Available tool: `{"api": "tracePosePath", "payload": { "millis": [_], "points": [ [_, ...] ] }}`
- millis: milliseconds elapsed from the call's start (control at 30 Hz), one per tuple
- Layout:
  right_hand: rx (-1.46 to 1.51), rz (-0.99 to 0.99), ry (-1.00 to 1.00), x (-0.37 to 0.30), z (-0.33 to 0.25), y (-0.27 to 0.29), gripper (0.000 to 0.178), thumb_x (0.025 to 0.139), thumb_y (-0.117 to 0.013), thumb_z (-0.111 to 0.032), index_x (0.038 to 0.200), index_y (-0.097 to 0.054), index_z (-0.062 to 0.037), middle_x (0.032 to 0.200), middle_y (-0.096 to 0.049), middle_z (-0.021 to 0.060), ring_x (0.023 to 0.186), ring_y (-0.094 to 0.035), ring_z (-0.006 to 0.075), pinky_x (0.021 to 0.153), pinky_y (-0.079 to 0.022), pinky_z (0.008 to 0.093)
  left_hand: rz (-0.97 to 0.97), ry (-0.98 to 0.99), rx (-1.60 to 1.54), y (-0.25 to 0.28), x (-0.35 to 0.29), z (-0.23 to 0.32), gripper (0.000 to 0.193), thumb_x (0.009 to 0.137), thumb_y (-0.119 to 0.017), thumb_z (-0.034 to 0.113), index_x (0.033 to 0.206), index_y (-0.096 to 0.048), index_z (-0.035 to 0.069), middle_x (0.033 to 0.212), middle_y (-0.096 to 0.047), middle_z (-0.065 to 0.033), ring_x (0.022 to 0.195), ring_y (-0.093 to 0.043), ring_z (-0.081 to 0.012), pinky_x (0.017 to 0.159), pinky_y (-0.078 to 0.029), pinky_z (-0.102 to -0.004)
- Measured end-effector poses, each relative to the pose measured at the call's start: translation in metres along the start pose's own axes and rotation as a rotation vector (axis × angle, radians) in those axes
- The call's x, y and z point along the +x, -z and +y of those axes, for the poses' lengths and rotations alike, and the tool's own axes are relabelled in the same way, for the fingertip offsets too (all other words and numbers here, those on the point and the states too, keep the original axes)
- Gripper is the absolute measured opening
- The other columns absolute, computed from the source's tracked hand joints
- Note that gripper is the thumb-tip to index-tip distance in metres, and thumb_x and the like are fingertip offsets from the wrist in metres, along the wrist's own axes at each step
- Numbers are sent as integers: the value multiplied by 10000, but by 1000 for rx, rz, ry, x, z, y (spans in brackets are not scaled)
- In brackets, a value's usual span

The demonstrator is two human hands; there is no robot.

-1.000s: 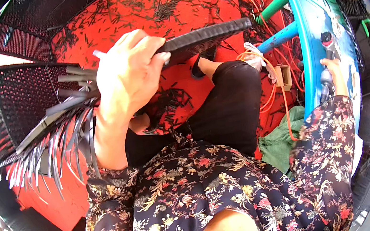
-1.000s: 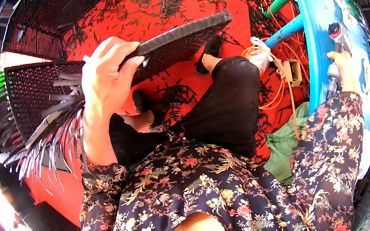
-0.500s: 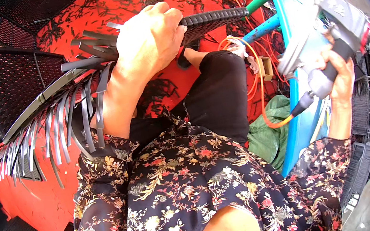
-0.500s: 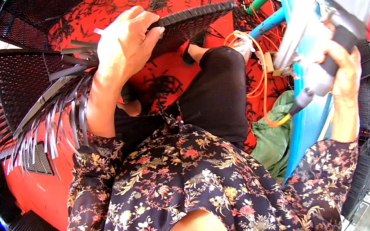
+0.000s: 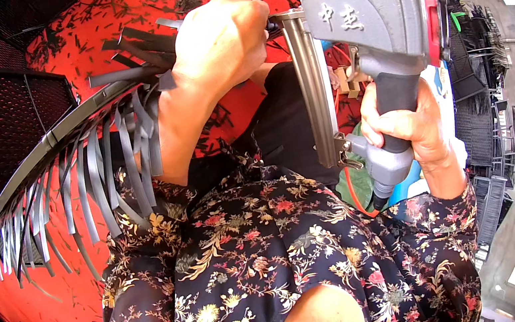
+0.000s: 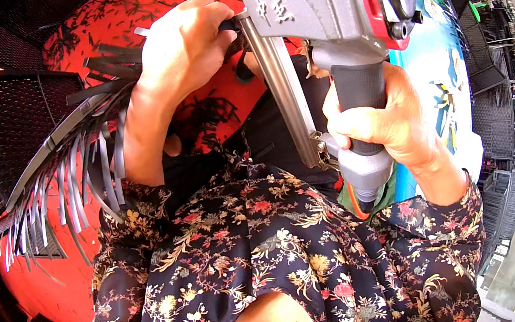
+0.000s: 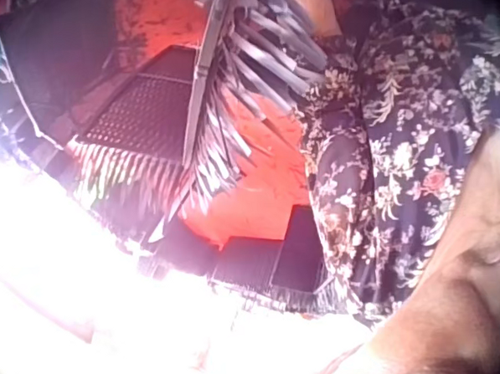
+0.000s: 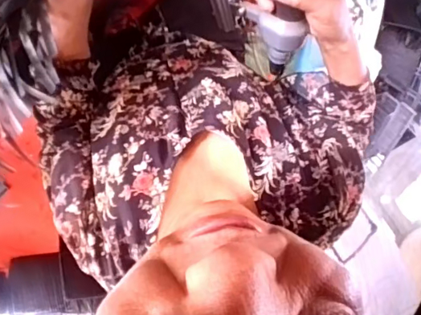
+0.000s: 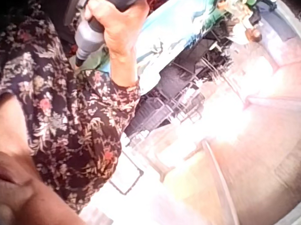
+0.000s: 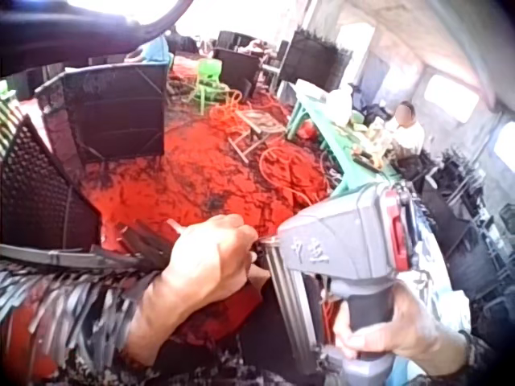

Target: The person weaves black plastic strips into the frame of a chair seat. They use a staple gun to secure the strips and pliers to trim excess material. The person repeats this process to complete the woven pattern.

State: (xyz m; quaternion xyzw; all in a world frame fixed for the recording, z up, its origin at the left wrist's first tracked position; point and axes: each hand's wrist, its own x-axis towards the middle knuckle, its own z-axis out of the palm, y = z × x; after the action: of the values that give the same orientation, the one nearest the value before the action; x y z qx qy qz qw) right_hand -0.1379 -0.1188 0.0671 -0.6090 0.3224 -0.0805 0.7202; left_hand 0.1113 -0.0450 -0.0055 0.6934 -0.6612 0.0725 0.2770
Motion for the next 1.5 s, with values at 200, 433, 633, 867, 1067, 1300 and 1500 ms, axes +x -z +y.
{"api": "tracePosePath", "payload": {
  "millis": [200,433,633,867,1067,1300,1500],
  "points": [
    [0,-11,17,6,6,-3,220,723,-681,-127,865,-561,-10,709,-579,50,586,-577,127,566,-461,279,-24,40,44,2,3,2,169,730,-709,124,882,-672,61,823,-615,-92,834,-628,-307,750,-504,-390],
    [48,-33,15,9,4,-6,196,734,-673,-112,863,-577,-2,703,-585,53,573,-586,134,563,-473,281,-48,44,105,9,6,-2,161,734,-713,125,878,-675,64,822,-619,-90,828,-630,-307,738,-507,-396],
    [78,-51,61,12,6,-2,169,738,-666,-98,847,-590,6,673,-589,62,554,-589,141,553,-476,291,-39,23,121,14,12,-2,156,733,-718,128,864,-670,58,817,-617,-89,823,-632,-307,723,-509,-396],
    [106,-59,68,11,6,-2,160,744,-658,-108,829,-589,8,659,-577,59,541,-582,143,546,-473,293,16,-23,135,19,9,-2,155,729,-704,116,869,-668,60,809,-612,-90,823,-632,-307,718,-510,-396],
    [88,-29,78,13,-1,-10,150,749,-656,-123,794,-587,2,653,-577,63,541,-584,148,542,-468,291,6,-15,146,22,11,-4,156,733,-697,114,875,-666,58,806,-609,-93,822,-630,-307,723,-509,-402],
    [76,-30,77,18,0,-16,149,753,-654,-120,808,-590,3,654,-579,65,539,-585,146,543,-469,287,-1,-7,112,21,9,-15,170,741,-693,118,900,-677,58,823,-620,-104,846,-632,-313,753,-507,-405],
    [3,-34,70,19,-2,-18,143,762,-661,-138,770,-590,-13,638,-585,51,539,-580,128,540,-465,275,-56,16,114,21,10,-16,196,736,-702,119,923,-687,62,849,-633,-112,861,-633,-318,771,-508,-404]
  ]
}}
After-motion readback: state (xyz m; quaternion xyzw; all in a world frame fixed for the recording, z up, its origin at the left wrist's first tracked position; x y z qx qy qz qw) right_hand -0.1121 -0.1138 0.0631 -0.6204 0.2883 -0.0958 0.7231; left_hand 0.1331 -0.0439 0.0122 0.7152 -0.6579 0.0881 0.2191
